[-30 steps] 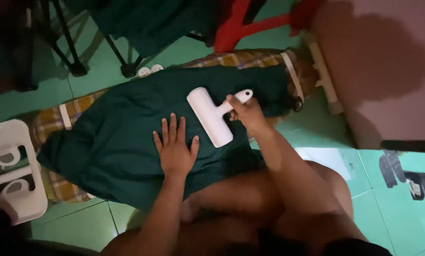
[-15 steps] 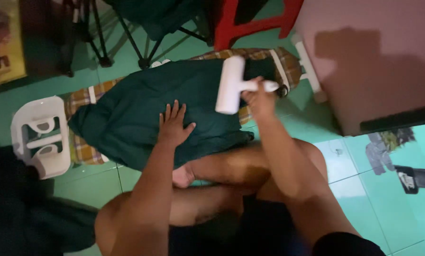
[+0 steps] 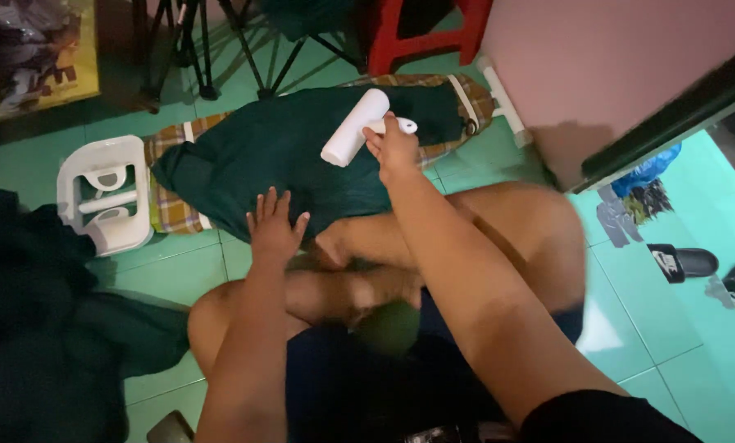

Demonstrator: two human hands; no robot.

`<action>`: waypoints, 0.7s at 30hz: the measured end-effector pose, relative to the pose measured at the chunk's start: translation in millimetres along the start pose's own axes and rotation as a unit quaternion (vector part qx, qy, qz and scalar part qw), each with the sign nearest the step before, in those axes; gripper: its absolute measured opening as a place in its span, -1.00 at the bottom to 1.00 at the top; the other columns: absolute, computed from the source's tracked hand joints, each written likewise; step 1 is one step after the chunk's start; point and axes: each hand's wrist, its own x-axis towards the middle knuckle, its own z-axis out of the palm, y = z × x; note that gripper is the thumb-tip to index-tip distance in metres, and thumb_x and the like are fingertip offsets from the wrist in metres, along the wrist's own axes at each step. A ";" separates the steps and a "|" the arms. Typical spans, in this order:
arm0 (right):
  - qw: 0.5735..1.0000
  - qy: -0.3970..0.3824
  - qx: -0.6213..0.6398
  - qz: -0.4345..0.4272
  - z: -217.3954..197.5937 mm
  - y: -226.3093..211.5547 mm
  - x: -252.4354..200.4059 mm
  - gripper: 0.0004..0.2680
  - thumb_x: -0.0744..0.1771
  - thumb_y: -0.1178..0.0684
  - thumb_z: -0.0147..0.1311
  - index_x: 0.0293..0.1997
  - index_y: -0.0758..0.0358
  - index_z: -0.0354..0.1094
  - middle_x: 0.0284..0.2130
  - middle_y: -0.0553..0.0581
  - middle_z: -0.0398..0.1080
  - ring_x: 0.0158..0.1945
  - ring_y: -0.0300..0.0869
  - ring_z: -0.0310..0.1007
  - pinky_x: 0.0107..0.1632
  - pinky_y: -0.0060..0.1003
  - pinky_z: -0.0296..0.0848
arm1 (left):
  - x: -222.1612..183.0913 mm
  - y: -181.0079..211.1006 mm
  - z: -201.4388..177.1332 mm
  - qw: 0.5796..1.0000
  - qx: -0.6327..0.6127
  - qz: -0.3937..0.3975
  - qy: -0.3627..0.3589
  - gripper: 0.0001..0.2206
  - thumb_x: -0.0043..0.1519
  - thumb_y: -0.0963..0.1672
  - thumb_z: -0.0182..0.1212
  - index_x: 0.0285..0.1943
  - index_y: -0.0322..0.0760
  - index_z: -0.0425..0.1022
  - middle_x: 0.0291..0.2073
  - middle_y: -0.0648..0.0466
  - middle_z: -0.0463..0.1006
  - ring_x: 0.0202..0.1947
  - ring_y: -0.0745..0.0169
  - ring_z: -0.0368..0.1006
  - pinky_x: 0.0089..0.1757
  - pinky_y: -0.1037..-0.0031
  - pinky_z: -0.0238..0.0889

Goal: Cleaning a green garment using a lint roller and scissors on an ironing board

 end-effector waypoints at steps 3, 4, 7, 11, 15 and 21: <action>0.999 0.018 -0.034 -0.010 18.0 -2.1 -9.6 -0.59 0.31 -0.14 0.25 0.17 0.23 0.21 -0.13 0.31 0.42 -0.13 0.27 0.66 0.08 0.23 0.54 | 1.6 -1.4 3.3 0.999 0.006 0.023 0.027 -0.40 0.35 0.17 0.02 0.49 -0.13 0.31 0.50 -0.16 0.20 0.51 -0.31 0.05 0.29 -0.37 -0.06; 0.999 0.020 -0.038 -0.023 23.3 -5.8 -15.3 -0.59 0.31 -0.13 0.24 0.16 0.27 0.21 -0.14 0.33 0.43 -0.15 0.27 0.66 0.05 0.21 0.57 | 4.2 3.0 -0.4 0.999 -0.006 0.042 0.019 -0.39 0.36 0.19 -0.01 0.47 -0.15 0.33 0.50 -0.17 0.21 0.51 -0.32 0.05 0.29 -0.37 -0.07; 0.999 0.026 -0.028 -0.038 25.0 -16.1 -32.3 -0.60 0.31 -0.09 0.25 0.14 0.34 0.22 -0.16 0.33 0.39 -0.10 0.33 0.63 0.08 0.23 0.51 | 28.2 17.2 -5.3 0.997 -0.024 0.072 -0.021 -0.38 0.39 0.22 -0.12 0.42 -0.16 0.37 0.45 -0.17 0.27 0.49 -0.29 0.09 0.30 -0.35 -0.08; 0.997 0.046 0.011 -0.055 -0.3 -18.1 -31.5 -0.55 0.30 -0.06 0.30 0.19 0.41 0.21 -0.08 0.46 0.36 0.00 0.51 0.54 0.12 0.33 0.43 | 80.6 14.8 72.0 0.991 -0.008 0.134 -0.008 -0.55 0.33 0.13 0.07 0.25 -0.07 0.52 0.10 -0.03 0.58 0.21 -0.10 0.48 0.19 -0.25 0.13; 0.997 0.045 0.024 -0.058 -56.5 -23.6 3.1 -0.57 0.32 -0.18 0.30 0.16 0.26 0.24 -0.05 0.39 0.37 0.14 0.53 0.43 0.23 0.38 0.33 | 76.2 58.7 45.1 0.977 -0.111 0.130 -0.125 -0.54 0.30 0.08 0.13 0.34 -0.06 0.45 0.18 -0.09 0.54 0.27 -0.20 0.42 0.19 -0.22 0.19; 0.995 0.077 -0.034 -0.054 -91.4 -38.3 41.1 -0.62 0.30 -0.33 0.22 -0.06 0.21 0.48 -0.39 0.13 0.48 -0.38 -0.02 0.60 -0.10 0.02 0.71 | 67.0 101.2 60.3 0.919 -0.071 0.266 -0.283 -0.33 0.14 0.11 0.33 0.38 -0.26 0.41 0.27 -0.32 0.44 0.27 -0.38 0.39 0.13 -0.11 0.33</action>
